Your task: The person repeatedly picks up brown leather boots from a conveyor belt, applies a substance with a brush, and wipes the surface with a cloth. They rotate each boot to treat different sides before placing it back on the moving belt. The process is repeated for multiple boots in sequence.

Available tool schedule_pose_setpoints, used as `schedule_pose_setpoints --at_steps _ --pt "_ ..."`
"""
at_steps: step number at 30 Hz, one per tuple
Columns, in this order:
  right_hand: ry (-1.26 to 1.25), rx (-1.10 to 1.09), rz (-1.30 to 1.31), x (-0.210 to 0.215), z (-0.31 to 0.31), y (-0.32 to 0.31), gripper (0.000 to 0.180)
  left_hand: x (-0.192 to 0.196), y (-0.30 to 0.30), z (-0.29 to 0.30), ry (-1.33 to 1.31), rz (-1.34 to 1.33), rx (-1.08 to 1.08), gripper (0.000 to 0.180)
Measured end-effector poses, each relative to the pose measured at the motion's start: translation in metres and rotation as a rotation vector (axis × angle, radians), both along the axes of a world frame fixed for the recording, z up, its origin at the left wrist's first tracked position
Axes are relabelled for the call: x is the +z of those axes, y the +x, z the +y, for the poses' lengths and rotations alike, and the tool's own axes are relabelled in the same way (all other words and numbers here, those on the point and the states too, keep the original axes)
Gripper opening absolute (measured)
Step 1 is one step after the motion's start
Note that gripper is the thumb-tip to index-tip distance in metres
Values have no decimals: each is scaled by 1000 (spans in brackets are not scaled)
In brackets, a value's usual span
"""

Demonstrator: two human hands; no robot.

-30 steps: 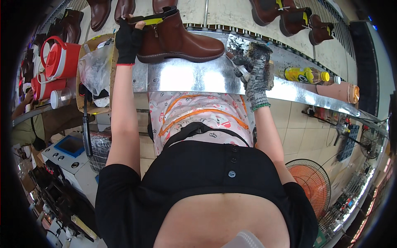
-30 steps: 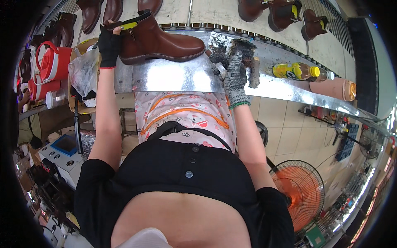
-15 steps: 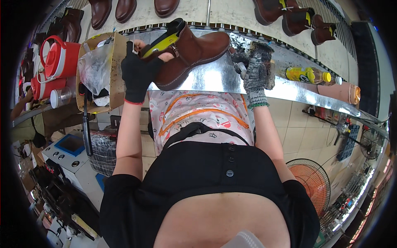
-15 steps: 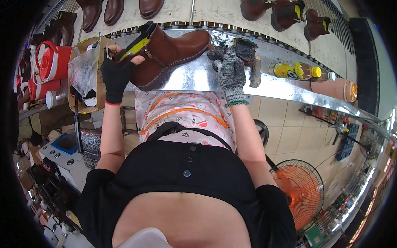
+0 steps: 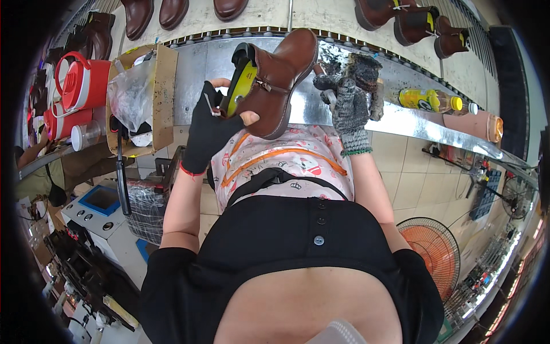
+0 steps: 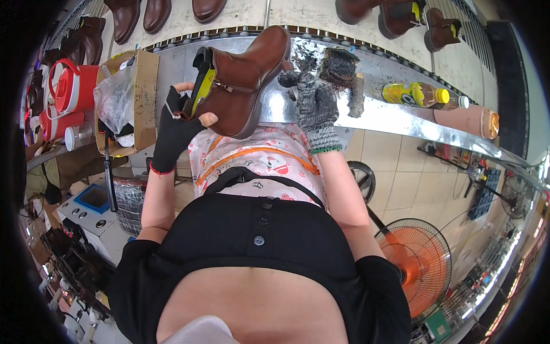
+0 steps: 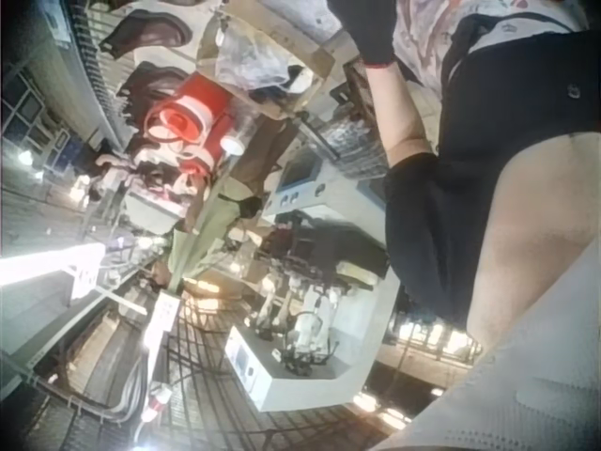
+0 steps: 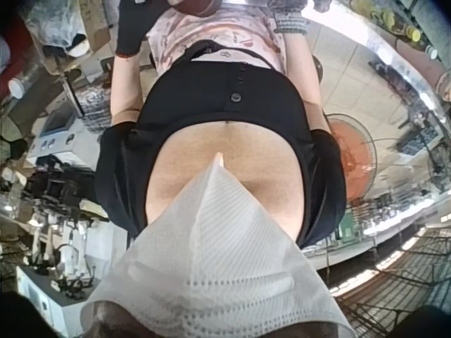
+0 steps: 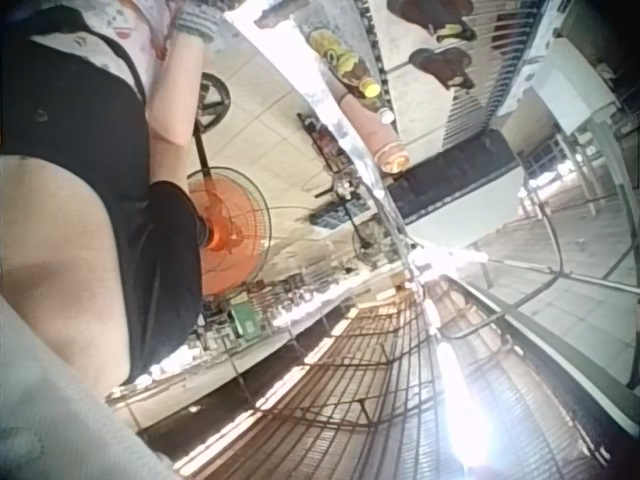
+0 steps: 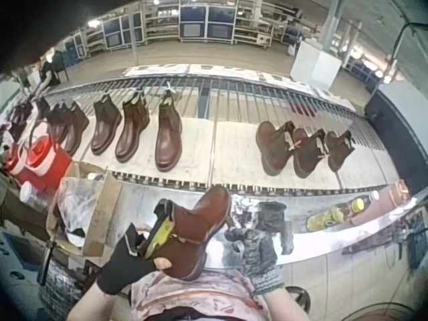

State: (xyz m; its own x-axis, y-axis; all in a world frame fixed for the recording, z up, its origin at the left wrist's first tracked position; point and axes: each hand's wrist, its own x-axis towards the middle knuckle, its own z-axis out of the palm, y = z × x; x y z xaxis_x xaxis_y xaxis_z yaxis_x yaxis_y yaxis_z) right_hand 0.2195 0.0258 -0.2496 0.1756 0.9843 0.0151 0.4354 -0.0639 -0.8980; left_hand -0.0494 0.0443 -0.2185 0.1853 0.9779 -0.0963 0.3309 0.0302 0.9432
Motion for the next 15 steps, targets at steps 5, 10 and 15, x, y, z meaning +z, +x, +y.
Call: schedule_pose_setpoints --at_steps 5,10,15 --pt "53 35 11 -3 -10 -3 58 0 11 -15 -50 -31 -11 68" --pt "21 79 -48 -10 -18 -5 52 -10 20 -27 49 -117 -11 73" --pt "89 168 -51 -7 -26 -9 22 -9 22 -38 -199 -340 23 76"
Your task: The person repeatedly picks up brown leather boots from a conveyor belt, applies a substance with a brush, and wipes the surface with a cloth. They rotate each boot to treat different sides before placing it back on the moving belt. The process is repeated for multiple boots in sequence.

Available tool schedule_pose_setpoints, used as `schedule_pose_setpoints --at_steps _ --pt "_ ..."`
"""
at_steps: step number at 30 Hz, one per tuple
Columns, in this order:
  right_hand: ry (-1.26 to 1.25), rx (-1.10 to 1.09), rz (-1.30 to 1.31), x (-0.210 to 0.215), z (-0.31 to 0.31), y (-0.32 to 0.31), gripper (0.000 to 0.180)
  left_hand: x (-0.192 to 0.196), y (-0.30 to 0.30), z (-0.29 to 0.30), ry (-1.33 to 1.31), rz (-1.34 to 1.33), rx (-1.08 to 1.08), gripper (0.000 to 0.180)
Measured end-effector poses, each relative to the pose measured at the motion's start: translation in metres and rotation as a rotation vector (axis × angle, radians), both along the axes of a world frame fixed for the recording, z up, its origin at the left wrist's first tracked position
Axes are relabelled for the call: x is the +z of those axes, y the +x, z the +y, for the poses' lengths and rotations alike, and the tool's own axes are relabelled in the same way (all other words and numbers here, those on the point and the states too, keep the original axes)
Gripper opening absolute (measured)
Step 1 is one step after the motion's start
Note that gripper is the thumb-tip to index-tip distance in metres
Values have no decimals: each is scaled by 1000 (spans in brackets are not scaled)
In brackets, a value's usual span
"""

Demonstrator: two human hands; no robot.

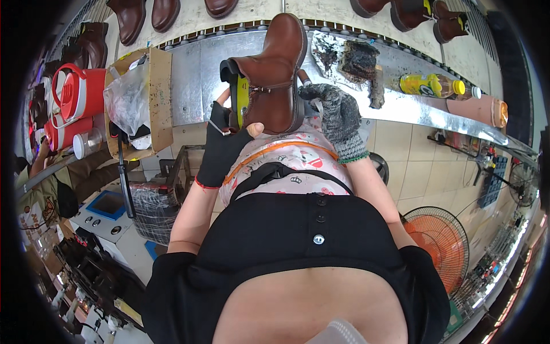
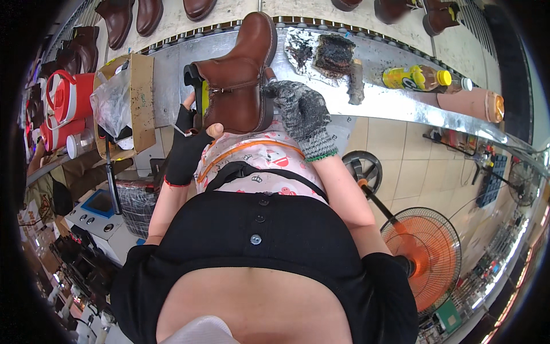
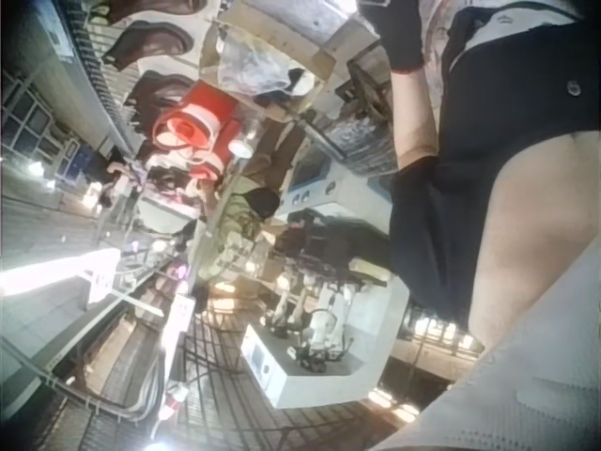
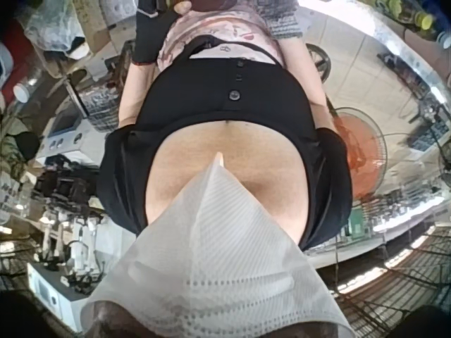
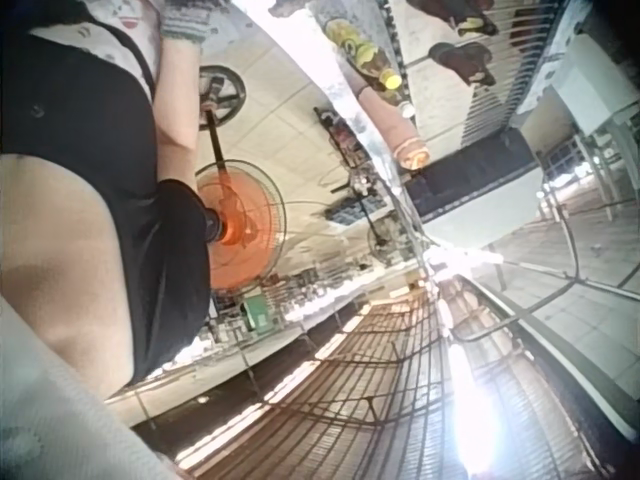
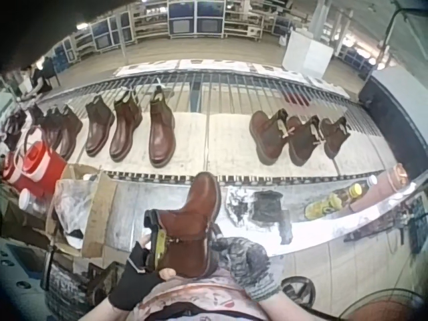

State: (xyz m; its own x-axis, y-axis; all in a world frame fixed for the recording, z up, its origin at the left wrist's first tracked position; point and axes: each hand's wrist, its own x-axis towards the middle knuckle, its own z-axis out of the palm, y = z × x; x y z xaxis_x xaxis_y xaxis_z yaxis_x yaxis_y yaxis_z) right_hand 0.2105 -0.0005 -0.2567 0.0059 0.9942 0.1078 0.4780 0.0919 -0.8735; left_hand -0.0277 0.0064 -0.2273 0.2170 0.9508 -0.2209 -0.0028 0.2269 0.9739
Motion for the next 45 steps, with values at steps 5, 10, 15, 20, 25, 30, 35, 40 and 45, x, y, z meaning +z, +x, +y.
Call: schedule_pose_setpoints --at_steps 5,10,15,20,25,30,35,40,45 --pt "-170 -6 73 14 -5 -1 38 4 -3 -8 -223 -128 25 65" --pt "-293 -57 313 9 -4 9 62 -1 -10 -15 -362 -254 46 57" --pt "-375 -29 459 14 -5 17 74 2 -6 -19 -405 -263 90 56" --pt "-308 45 359 18 -11 23 66 9 3 -22 -408 -252 110 55" --pt "-359 110 271 32 -20 33 48 14 15 -23 -380 -220 123 52" --pt "-207 185 -16 41 -43 39 34 24 28 -20 -425 -278 145 50" --pt "-156 174 -196 70 -56 37 36 37 39 -14 -471 -330 206 37" --pt "-26 149 -168 78 -60 37 44 44 46 -4 -463 -510 215 32" --pt "59 133 -176 83 -66 33 47 52 49 2 -458 -629 221 30"
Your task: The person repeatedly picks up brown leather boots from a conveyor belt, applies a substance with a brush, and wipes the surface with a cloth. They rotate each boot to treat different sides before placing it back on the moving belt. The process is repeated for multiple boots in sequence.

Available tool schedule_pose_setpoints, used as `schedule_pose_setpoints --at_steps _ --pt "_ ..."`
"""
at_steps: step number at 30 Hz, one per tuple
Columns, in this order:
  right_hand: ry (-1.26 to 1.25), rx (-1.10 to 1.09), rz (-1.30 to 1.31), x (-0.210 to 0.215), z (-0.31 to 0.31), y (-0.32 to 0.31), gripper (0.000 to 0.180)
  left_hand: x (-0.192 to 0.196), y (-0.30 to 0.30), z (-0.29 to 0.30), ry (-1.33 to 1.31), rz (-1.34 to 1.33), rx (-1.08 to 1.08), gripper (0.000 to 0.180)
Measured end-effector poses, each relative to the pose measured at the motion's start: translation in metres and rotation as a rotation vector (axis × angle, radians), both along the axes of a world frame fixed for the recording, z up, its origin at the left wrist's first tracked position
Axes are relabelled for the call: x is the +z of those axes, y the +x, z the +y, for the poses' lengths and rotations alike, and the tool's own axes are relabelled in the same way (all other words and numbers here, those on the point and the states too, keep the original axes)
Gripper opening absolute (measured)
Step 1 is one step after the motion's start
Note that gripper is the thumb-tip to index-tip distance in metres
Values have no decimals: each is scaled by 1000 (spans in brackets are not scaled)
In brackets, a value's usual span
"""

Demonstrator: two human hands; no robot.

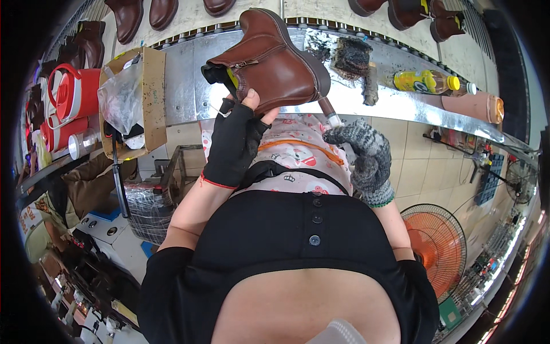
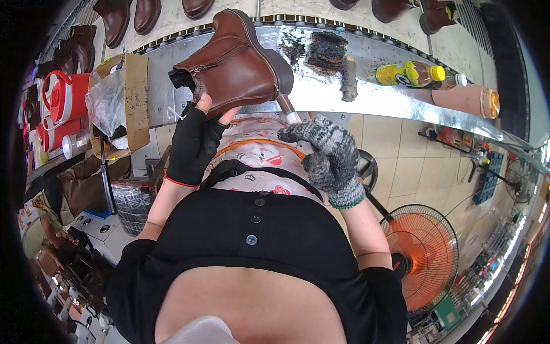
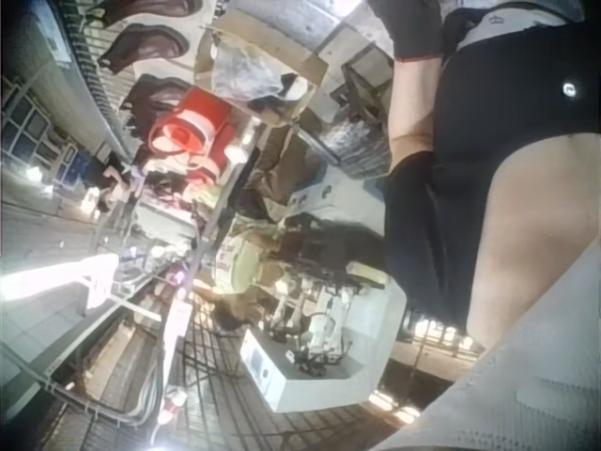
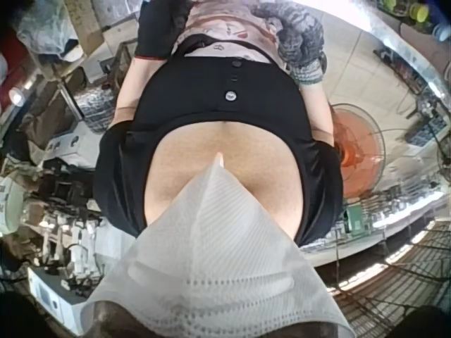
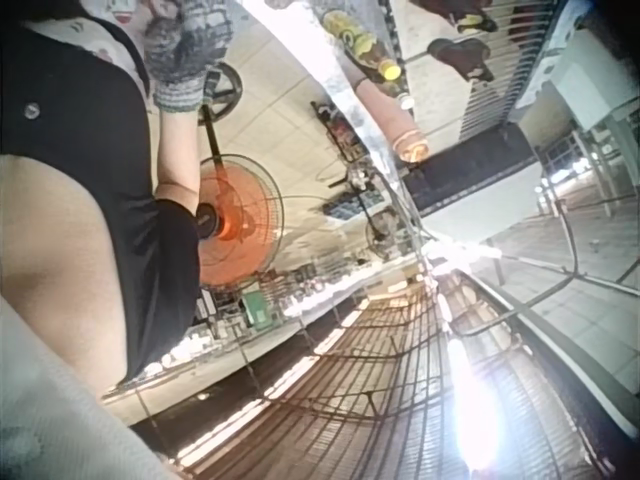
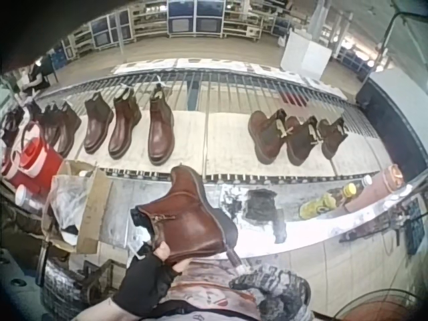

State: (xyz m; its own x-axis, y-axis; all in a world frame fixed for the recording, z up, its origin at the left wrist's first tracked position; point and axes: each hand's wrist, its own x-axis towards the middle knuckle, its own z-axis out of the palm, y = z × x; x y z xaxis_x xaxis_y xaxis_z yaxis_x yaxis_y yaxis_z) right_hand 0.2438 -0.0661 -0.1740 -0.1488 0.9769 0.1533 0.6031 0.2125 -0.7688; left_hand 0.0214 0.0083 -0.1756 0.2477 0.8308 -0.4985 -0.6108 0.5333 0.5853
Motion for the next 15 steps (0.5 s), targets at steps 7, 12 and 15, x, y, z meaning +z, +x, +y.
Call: schedule_pose_setpoints --at_steps 7,12,15 --pt "36 -4 27 -4 -5 0 45 -3 -4 7 -41 -86 20 34" --pt "-383 -302 1064 -7 -8 16 38 -13 -20 8 3 -193 45 39" --pt "-438 -586 1070 -13 15 19 50 -14 -30 9 5 -225 29 42"
